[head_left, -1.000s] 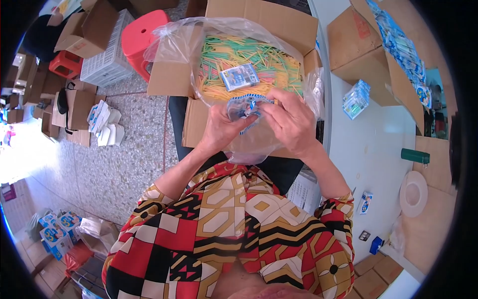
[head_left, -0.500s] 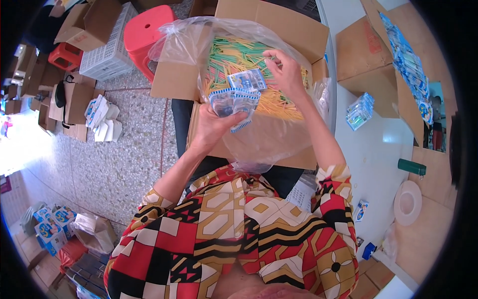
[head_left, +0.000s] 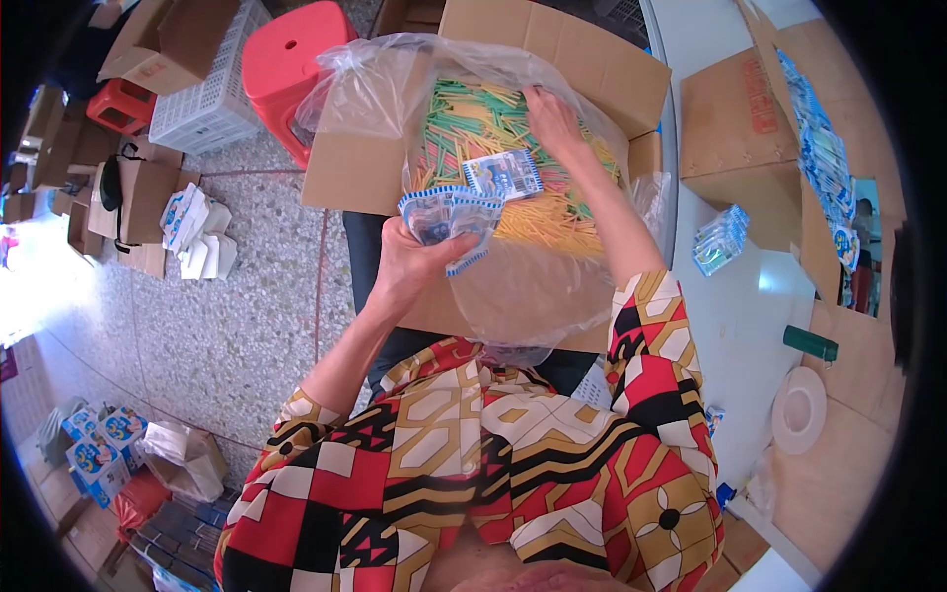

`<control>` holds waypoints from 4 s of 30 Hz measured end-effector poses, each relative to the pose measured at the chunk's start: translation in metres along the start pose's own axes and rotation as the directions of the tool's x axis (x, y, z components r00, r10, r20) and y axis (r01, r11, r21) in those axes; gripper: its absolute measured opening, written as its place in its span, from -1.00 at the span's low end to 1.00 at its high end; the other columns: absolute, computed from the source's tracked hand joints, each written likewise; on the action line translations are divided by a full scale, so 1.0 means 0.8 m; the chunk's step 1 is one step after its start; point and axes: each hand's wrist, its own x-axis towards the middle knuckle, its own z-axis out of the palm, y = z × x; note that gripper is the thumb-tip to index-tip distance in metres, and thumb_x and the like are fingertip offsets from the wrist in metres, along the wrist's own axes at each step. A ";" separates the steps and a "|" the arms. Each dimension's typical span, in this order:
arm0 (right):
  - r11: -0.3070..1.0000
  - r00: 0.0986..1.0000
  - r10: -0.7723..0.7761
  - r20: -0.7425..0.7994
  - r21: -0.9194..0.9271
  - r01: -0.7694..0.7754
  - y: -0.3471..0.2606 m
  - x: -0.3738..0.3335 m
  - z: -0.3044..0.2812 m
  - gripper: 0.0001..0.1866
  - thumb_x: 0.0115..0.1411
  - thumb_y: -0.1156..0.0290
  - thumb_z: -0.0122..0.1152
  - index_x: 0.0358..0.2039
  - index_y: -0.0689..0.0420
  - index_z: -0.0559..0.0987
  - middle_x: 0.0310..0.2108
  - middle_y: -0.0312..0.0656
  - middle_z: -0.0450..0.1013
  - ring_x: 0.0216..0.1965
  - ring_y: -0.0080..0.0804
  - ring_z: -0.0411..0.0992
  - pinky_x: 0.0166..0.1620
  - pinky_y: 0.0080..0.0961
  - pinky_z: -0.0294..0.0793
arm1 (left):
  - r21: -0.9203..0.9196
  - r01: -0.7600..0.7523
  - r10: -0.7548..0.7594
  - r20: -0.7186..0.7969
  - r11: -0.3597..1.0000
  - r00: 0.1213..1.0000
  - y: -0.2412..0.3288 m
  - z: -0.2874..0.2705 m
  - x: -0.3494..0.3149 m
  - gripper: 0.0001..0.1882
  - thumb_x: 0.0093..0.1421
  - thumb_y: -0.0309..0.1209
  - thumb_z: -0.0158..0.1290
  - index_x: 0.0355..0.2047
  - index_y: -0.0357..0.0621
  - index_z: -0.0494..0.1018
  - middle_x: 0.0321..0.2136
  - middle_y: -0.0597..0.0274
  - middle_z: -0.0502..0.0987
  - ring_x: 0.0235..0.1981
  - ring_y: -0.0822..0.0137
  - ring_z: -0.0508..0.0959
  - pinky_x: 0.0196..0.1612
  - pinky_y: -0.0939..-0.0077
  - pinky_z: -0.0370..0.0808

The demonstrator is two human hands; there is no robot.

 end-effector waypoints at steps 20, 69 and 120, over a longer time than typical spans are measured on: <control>0.978 0.979 -0.206 0.004 0.015 0.206 0.018 0.003 0.008 -0.77 0.06 0.57 -0.14 -0.24 0.22 0.40 -0.25 -0.02 0.41 -0.24 -0.05 0.44 -0.24 -0.24 0.46 | 0.009 0.041 -0.041 0.022 0.999 0.999 0.001 0.012 0.003 -0.71 -0.08 -0.59 0.22 -0.29 -0.18 0.49 -0.39 0.36 0.56 -0.40 0.56 0.51 -0.29 0.65 0.45; 0.055 0.936 0.083 0.342 0.936 -0.347 -0.061 -0.191 -0.254 -0.83 0.09 0.41 0.19 -0.34 0.23 0.52 -0.58 -0.36 0.38 -0.58 -0.75 0.31 -0.52 -0.79 0.35 | 0.213 -0.173 0.118 0.247 0.962 0.962 -0.018 0.073 -0.008 -0.79 -0.04 -0.53 0.20 -0.33 -0.25 0.54 -0.48 0.41 0.55 -0.49 0.66 0.45 -0.41 0.73 0.41; 0.796 0.996 -0.065 -0.064 0.599 0.090 -0.064 -0.150 -0.242 -0.75 0.12 0.33 0.14 -0.26 0.23 0.52 -0.28 -0.28 0.46 -0.26 -0.50 0.40 -0.11 -0.52 0.36 | 0.201 -0.181 0.094 0.380 0.963 0.920 -0.012 0.105 0.047 -0.72 -0.02 -0.60 0.14 -0.25 -0.31 0.45 -0.36 0.30 0.53 -0.40 0.53 0.50 -0.29 0.61 0.47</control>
